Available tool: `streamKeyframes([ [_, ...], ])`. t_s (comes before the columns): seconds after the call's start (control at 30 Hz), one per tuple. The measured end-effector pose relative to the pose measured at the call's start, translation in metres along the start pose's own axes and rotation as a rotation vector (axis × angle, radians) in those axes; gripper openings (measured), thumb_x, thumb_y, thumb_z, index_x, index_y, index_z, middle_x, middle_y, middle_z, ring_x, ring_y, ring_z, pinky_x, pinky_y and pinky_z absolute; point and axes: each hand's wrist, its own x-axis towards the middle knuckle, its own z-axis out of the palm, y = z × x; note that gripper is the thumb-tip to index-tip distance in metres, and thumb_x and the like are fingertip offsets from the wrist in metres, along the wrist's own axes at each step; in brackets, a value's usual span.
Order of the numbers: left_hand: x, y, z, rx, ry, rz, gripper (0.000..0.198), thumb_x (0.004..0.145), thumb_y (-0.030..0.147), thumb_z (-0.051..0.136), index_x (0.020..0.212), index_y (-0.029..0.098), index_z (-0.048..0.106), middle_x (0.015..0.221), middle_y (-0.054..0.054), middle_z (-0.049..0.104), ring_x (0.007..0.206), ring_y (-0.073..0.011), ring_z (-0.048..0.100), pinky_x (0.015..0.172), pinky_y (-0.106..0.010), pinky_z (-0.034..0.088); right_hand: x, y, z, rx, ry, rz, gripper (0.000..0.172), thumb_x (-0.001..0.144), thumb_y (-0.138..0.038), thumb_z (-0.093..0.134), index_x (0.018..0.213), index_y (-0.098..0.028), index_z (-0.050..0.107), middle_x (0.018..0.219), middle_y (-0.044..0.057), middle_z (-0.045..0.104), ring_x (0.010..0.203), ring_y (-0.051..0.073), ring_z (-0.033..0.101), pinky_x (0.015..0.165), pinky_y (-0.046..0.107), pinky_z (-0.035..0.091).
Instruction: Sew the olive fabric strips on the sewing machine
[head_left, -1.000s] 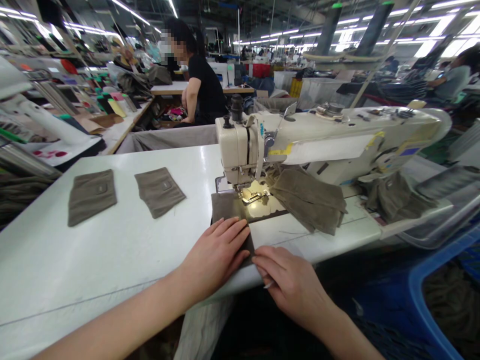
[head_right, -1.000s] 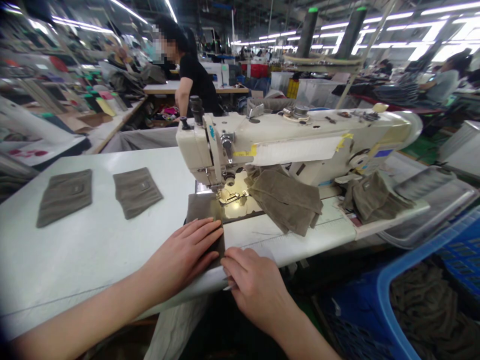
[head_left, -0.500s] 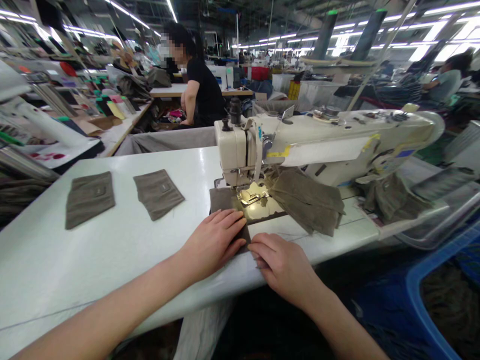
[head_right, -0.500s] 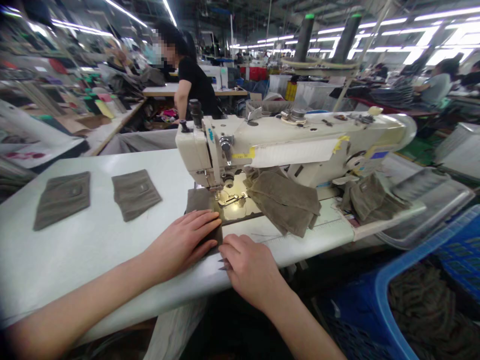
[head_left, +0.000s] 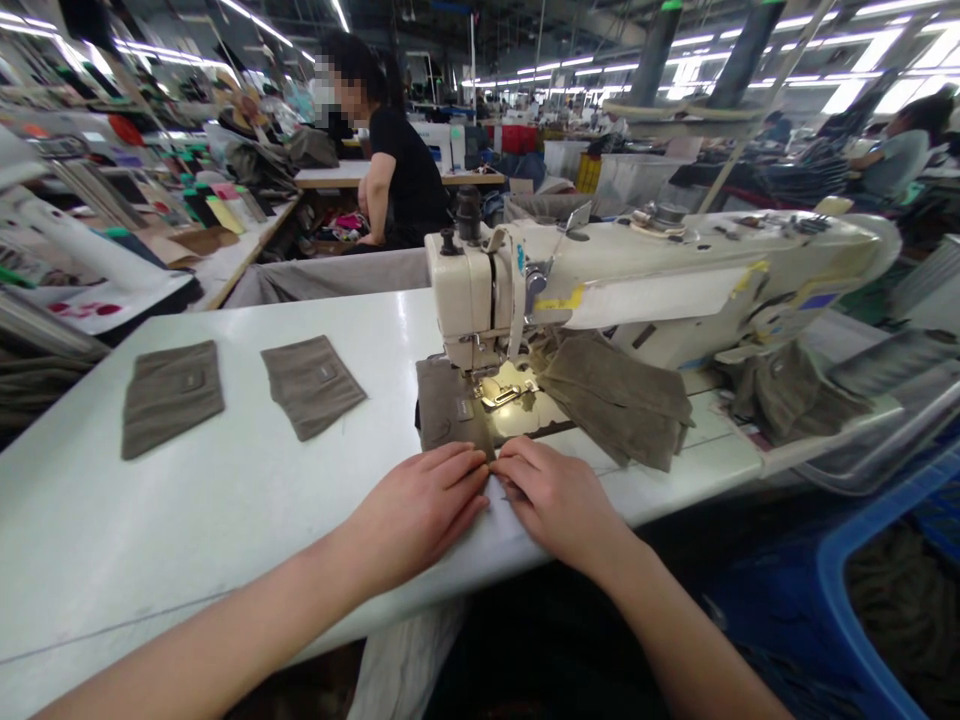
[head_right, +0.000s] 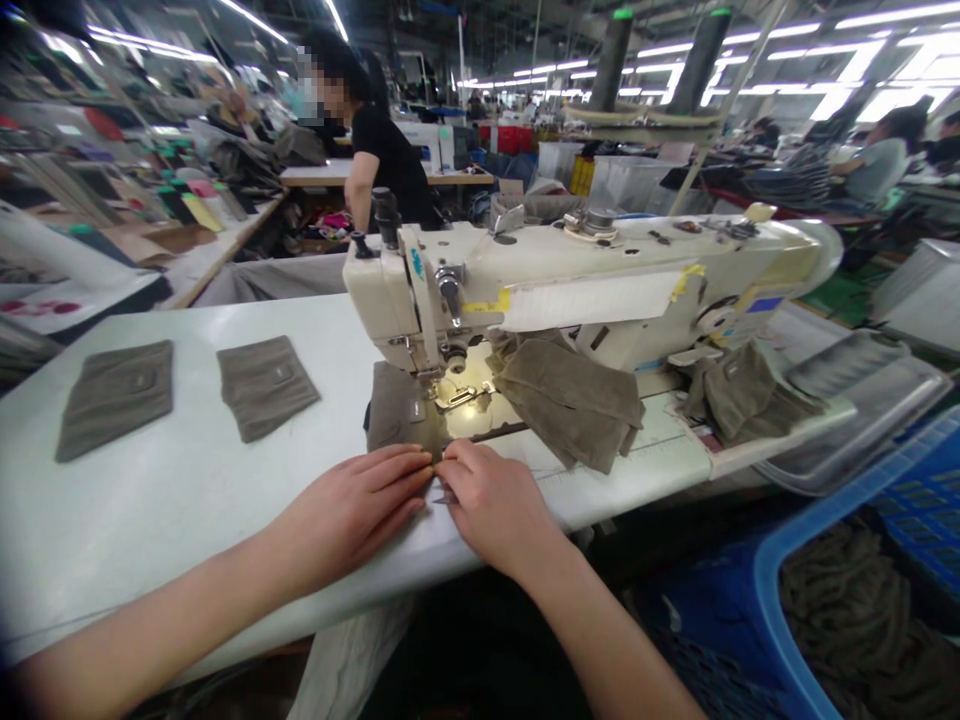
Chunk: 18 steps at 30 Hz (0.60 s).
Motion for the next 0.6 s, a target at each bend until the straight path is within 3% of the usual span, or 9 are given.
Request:
streamKeyframes([
  [0.27, 0.003, -0.016, 0.005, 0.069, -0.013, 0.070, 0.033, 0.102, 0.031, 0.048, 0.117, 0.009, 0.069, 0.117, -0.014, 0.072, 0.113, -0.0290, 0.067, 0.091, -0.042, 0.062, 0.005, 0.003, -0.002, -0.034, 0.013, 0.025, 0.024, 0.089, -0.011, 0.061, 0.109, -0.021, 0.071, 0.108, 0.004, 0.070, 0.087, 0.018, 0.068, 0.070, 0.027, 0.049],
  [0.33, 0.004, -0.019, 0.005, 0.057, -0.017, 0.065, 0.033, 0.102, 0.031, 0.048, 0.118, 0.011, 0.068, 0.119, -0.014, 0.072, 0.112, -0.0285, 0.067, 0.091, -0.041, 0.062, 0.001, 0.007, -0.005, -0.035, 0.097, 0.043, 0.024, 0.088, -0.009, 0.060, 0.105, -0.021, 0.072, 0.105, 0.003, 0.071, 0.084, 0.017, 0.068, 0.069, 0.026, 0.048],
  [0.5, 0.008, -0.028, 0.004, 0.016, -0.026, 0.062, 0.033, 0.102, 0.031, 0.048, 0.118, 0.009, 0.068, 0.119, -0.014, 0.071, 0.112, -0.0281, 0.067, 0.095, -0.042, 0.061, -0.011, 0.036, -0.026, -0.144, 0.473, 0.230, 0.021, 0.093, -0.016, 0.054, 0.100, -0.021, 0.073, 0.105, 0.003, 0.073, 0.086, 0.017, 0.069, 0.070, 0.027, 0.048],
  [0.6, 0.010, -0.033, 0.004, 0.005, -0.031, 0.060, 0.033, 0.102, 0.031, 0.047, 0.118, 0.010, 0.068, 0.120, -0.015, 0.071, 0.113, -0.0276, 0.067, 0.096, -0.041, 0.060, -0.017, 0.059, -0.042, -0.306, 0.529, 0.427, 0.018, 0.094, -0.024, 0.058, 0.102, -0.022, 0.075, 0.106, 0.002, 0.073, 0.084, 0.019, 0.069, 0.065, 0.029, 0.047],
])
